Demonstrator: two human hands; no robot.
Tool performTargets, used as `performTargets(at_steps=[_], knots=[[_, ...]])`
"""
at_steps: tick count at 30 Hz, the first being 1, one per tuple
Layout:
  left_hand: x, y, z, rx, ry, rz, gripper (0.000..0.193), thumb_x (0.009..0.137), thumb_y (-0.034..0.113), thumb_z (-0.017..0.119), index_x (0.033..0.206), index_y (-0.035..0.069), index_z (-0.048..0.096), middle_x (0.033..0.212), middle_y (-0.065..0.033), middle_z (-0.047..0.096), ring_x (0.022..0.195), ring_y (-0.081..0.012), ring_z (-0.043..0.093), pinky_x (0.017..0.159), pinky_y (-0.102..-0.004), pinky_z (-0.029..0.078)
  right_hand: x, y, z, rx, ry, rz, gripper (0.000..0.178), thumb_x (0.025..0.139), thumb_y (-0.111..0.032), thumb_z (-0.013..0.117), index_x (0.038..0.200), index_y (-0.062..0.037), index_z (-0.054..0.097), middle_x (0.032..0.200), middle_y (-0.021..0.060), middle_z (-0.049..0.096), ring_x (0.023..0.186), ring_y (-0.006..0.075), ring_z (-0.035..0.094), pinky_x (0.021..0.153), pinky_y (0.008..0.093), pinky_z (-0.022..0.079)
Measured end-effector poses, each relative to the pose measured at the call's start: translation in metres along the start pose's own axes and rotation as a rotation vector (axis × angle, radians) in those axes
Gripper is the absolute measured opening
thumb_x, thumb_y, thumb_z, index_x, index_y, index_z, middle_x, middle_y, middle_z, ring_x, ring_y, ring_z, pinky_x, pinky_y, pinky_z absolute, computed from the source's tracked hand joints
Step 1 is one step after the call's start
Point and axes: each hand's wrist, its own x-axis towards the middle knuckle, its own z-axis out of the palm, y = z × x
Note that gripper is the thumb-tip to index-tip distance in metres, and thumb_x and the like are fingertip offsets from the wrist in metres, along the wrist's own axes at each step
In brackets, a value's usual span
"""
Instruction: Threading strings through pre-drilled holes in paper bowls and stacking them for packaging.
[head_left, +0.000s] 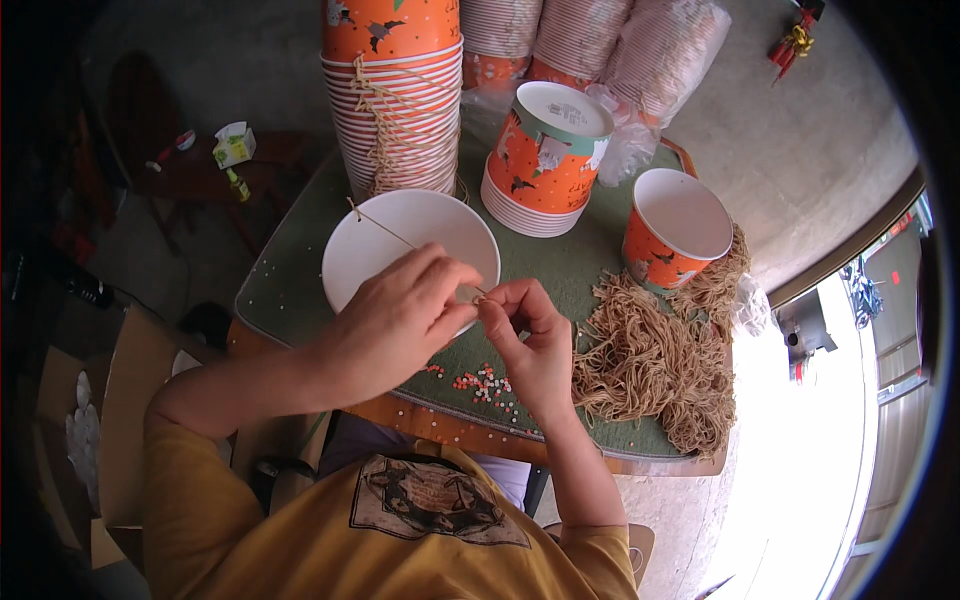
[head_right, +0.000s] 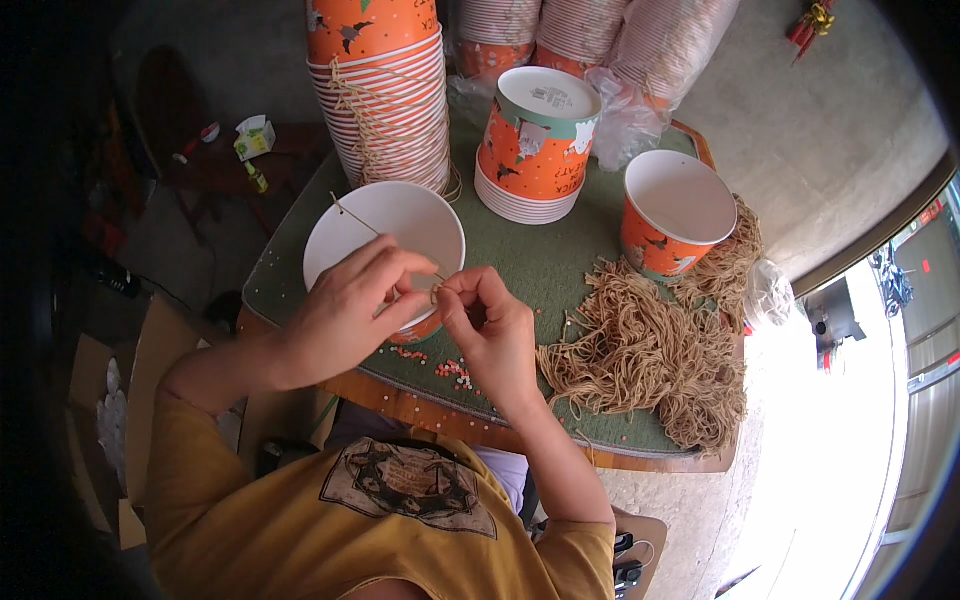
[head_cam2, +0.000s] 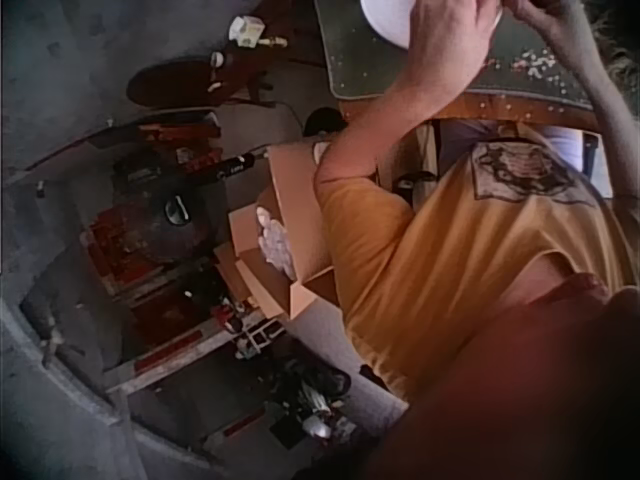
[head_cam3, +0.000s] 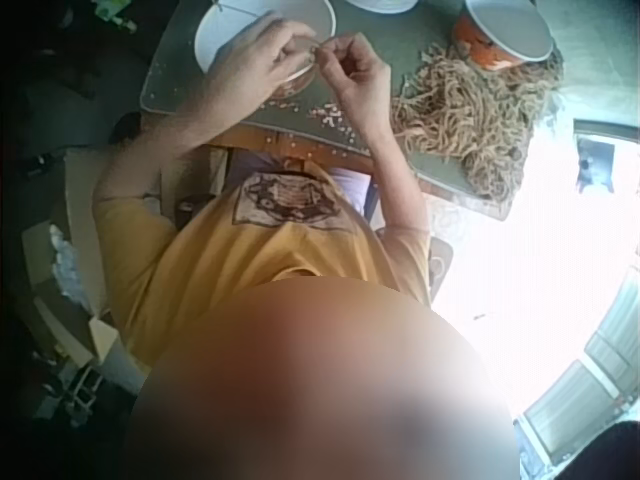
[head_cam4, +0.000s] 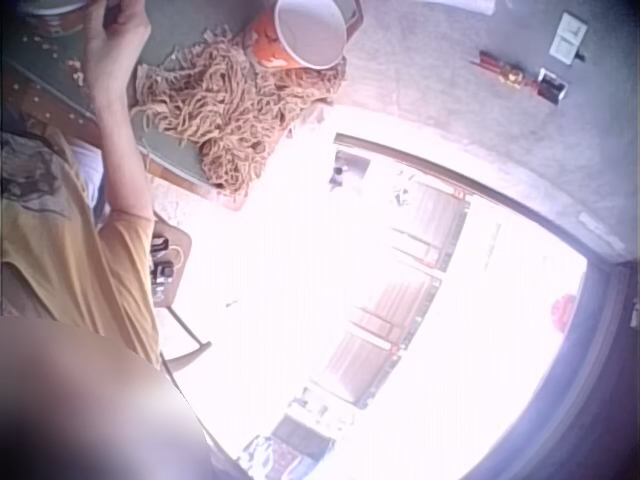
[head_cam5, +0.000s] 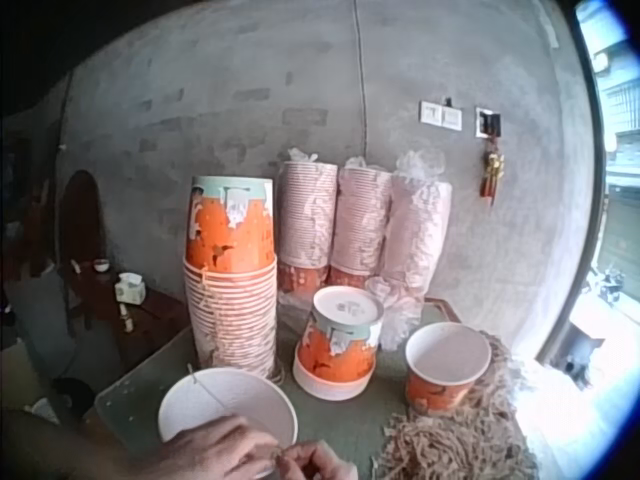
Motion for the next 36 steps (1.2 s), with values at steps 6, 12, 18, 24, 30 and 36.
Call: performTargets(at_steps=[6,12,18,24,30,36], knots=[[0.001,-0.004,0.008,0.036,0.001,0.022,0.019,0.082,0.001,0.064,0.098,0.003,0.054,0.083,-0.0095,0.055,0.071,-0.0242,0.062,0.062,-0.0353,0.05,-0.001,0.001,0.001,-0.037,0.005,-0.033,0.007,0.09,-0.006,0.064,0.091,-0.0005,0.059,0.073,-0.0016,0.061,0.065,0.0011,0.052,0.059,0.0185,0.045],[0.005,-0.01,0.009,-0.231,-0.064,-0.246,0.012,0.084,0.002,0.062,0.087,0.002,0.05,0.073,-0.0085,0.057,0.06,-0.0218,0.059,0.055,-0.0353,0.047,-0.002,0.0,0.002,-0.023,0.006,-0.033,0.009,0.09,-0.007,0.064,0.09,-0.0001,0.059,0.072,-0.001,0.062,0.065,0.0016,0.053,0.059,0.0189,0.045],[0.009,-0.013,0.007,-0.482,-0.174,-0.376,0.011,0.088,-0.003,0.056,0.089,0.003,0.047,0.08,0.0012,0.053,0.073,-0.0036,0.053,0.065,-0.0211,0.046,-0.003,0.003,0.001,-0.024,-0.01,-0.019,0.008,0.091,-0.007,0.064,0.09,-0.0003,0.059,0.072,-0.0015,0.06,0.065,0.0014,0.051,0.058,0.0187,0.044],[0.009,-0.014,0.011,-0.56,-0.167,-0.43,0.014,0.087,-0.005,0.054,0.091,0.004,0.045,0.084,0.0011,0.05,0.076,-0.0037,0.051,0.068,-0.0204,0.045,-0.003,0.003,0.0,-0.086,-0.019,-0.091,0.007,0.09,-0.006,0.063,0.09,-0.0006,0.058,0.072,-0.0024,0.058,0.064,0.0011,0.05,0.056,0.0188,0.042],[0.011,-0.018,0.011,-0.584,-0.149,-0.316,0.018,0.085,-0.006,0.056,0.094,0.005,0.044,0.088,-0.0004,0.051,0.08,-0.0049,0.052,0.073,-0.0217,0.045,-0.001,0.004,0.002,0.039,0.038,-0.011,0.007,0.09,-0.005,0.062,0.09,-0.0004,0.057,0.075,-0.0017,0.059,0.066,0.0016,0.05,0.058,0.0195,0.043],[0.014,-0.017,0.008,-0.604,-0.156,-0.283,0.025,0.084,-0.006,0.058,0.1,0.005,0.043,0.089,-0.0017,0.053,0.081,-0.0066,0.054,0.075,-0.0224,0.046,-0.001,-0.001,0.0,0.144,0.051,0.073,0.006,0.091,-0.004,0.06,0.093,-0.0012,0.055,0.078,0.0,0.063,0.069,0.0035,0.057,0.064,0.0202,0.047]])
